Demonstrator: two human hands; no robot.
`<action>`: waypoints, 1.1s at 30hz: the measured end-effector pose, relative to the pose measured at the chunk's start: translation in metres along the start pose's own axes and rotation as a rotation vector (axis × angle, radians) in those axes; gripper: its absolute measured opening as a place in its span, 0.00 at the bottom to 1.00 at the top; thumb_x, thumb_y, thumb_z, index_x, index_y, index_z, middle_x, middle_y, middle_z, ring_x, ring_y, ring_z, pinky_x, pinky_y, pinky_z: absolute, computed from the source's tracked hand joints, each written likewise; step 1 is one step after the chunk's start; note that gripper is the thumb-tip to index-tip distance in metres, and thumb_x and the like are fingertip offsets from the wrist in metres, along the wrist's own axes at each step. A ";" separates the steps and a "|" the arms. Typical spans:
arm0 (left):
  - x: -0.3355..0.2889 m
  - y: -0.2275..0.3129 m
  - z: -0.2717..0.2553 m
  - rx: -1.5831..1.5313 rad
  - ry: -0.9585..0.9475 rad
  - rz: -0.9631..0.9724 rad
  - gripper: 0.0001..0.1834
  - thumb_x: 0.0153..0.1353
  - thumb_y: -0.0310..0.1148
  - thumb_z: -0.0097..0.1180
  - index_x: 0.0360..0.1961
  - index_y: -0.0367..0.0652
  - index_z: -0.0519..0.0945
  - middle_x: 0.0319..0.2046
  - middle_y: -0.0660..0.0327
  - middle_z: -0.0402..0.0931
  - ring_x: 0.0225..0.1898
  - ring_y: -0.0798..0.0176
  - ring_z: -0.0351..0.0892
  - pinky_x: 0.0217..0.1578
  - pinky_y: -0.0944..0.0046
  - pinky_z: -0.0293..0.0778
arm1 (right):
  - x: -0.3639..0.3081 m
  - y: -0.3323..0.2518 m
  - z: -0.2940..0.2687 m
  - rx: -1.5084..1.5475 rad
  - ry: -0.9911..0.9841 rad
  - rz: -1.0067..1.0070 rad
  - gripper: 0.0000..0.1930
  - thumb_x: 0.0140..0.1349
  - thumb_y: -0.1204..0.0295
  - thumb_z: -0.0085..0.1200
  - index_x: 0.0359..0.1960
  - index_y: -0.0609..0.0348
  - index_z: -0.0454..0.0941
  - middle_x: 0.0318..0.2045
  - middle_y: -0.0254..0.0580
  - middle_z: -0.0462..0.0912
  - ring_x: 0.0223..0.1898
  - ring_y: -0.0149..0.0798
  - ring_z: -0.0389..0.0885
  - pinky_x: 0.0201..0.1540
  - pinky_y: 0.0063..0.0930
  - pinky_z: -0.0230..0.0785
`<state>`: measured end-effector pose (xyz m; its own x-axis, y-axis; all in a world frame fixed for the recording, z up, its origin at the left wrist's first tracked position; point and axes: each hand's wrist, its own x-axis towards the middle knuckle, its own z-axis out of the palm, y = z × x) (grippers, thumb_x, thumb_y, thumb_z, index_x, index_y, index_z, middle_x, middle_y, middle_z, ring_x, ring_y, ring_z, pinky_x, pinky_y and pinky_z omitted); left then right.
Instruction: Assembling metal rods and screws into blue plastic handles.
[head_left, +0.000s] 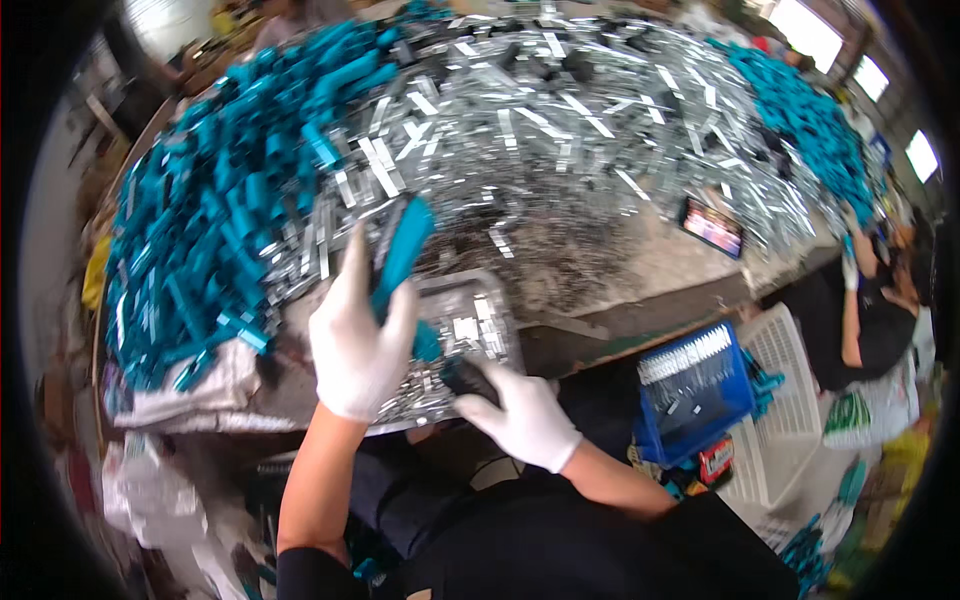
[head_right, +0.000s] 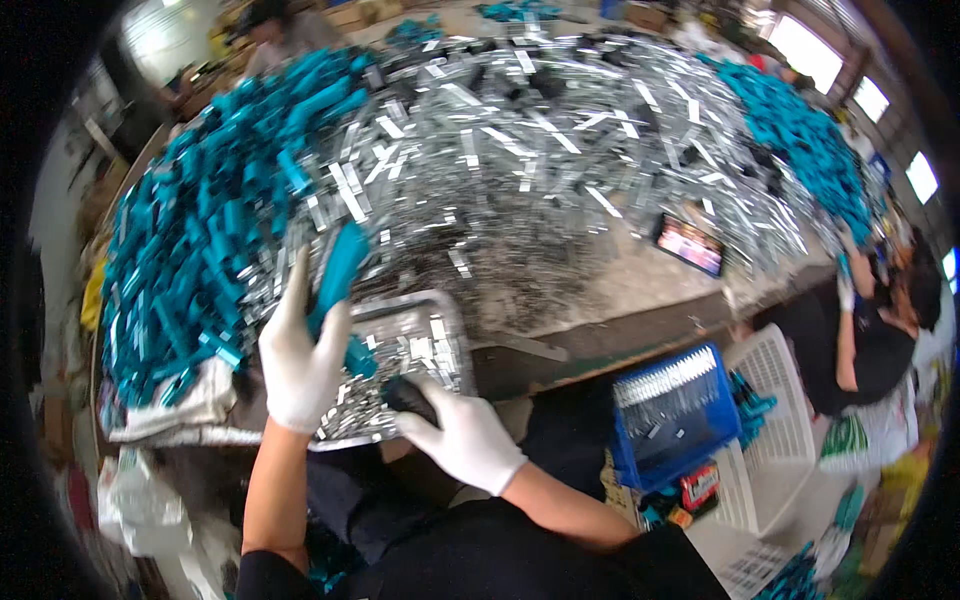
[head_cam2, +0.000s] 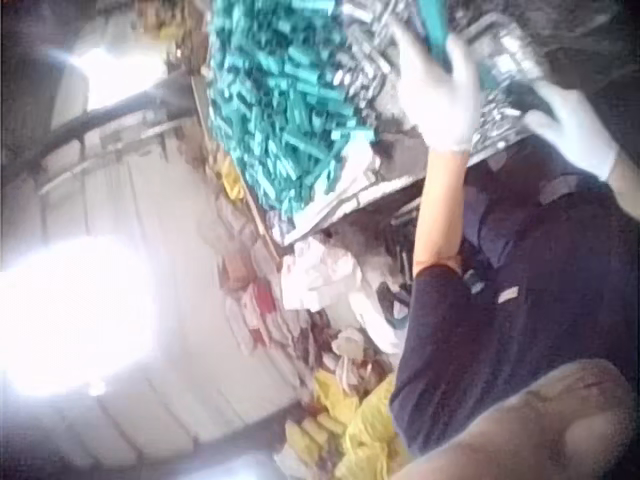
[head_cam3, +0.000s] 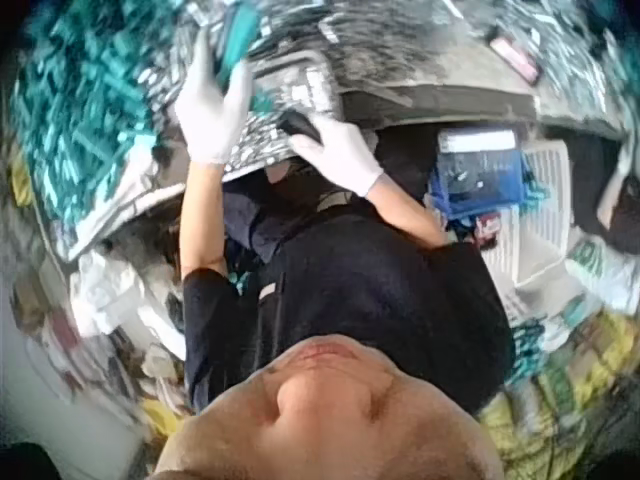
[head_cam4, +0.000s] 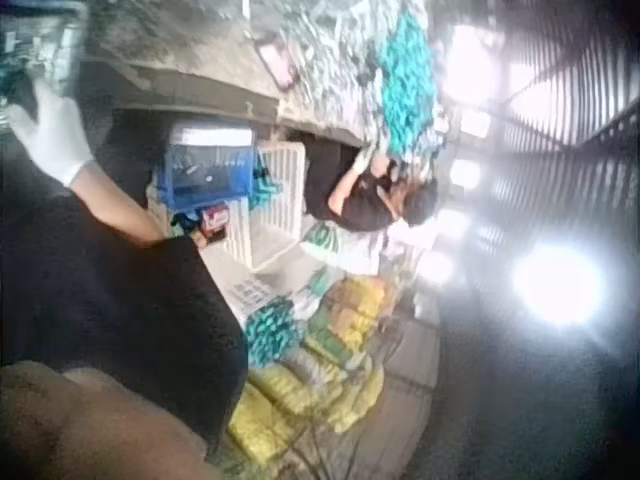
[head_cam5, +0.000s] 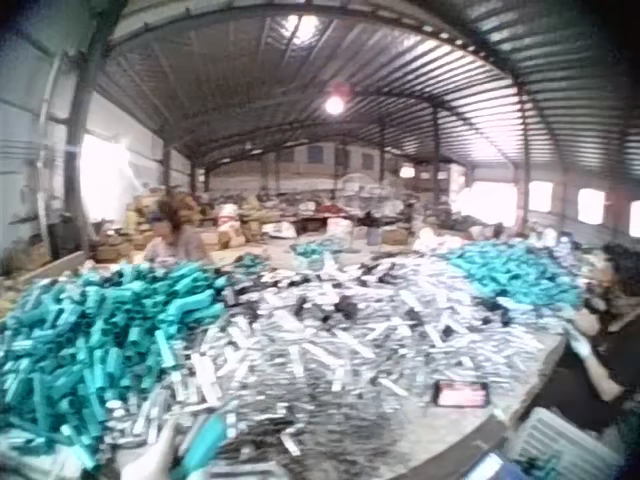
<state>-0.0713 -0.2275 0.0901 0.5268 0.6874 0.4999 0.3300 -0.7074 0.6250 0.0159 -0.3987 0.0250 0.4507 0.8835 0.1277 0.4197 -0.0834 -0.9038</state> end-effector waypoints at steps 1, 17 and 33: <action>-0.003 0.011 0.001 -0.021 -0.027 -0.022 0.33 0.58 0.30 0.58 0.65 0.32 0.67 0.36 0.44 0.82 0.31 0.52 0.85 0.36 0.59 0.78 | -0.001 -0.004 -0.001 0.028 -0.021 0.033 0.22 0.65 0.59 0.58 0.54 0.60 0.74 0.33 0.59 0.83 0.38 0.60 0.83 0.39 0.43 0.75; -0.037 0.025 0.026 -1.815 -0.193 -0.148 0.18 0.57 0.42 0.66 0.34 0.49 0.67 0.39 0.62 0.72 0.49 0.58 0.76 0.53 0.52 0.71 | -0.022 -0.005 -0.009 1.356 -0.787 0.508 0.27 0.73 0.43 0.37 0.48 0.56 0.70 0.20 0.29 0.66 0.10 0.21 0.60 0.08 0.18 0.57; 0.005 -0.016 -0.023 -0.891 -0.480 -0.252 0.29 0.71 0.42 0.33 0.52 0.25 0.77 0.48 0.40 0.80 0.58 0.47 0.75 0.66 0.49 0.63 | -0.023 -0.025 -0.047 1.098 -0.761 0.450 0.16 0.75 0.57 0.41 0.46 0.59 0.70 0.18 0.30 0.68 0.11 0.22 0.65 0.10 0.19 0.60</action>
<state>-0.0919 -0.2088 0.0969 0.8435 0.5226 0.1244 -0.1210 -0.0409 0.9918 0.0327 -0.4384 0.0636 -0.2982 0.9368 -0.1828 -0.6227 -0.3361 -0.7066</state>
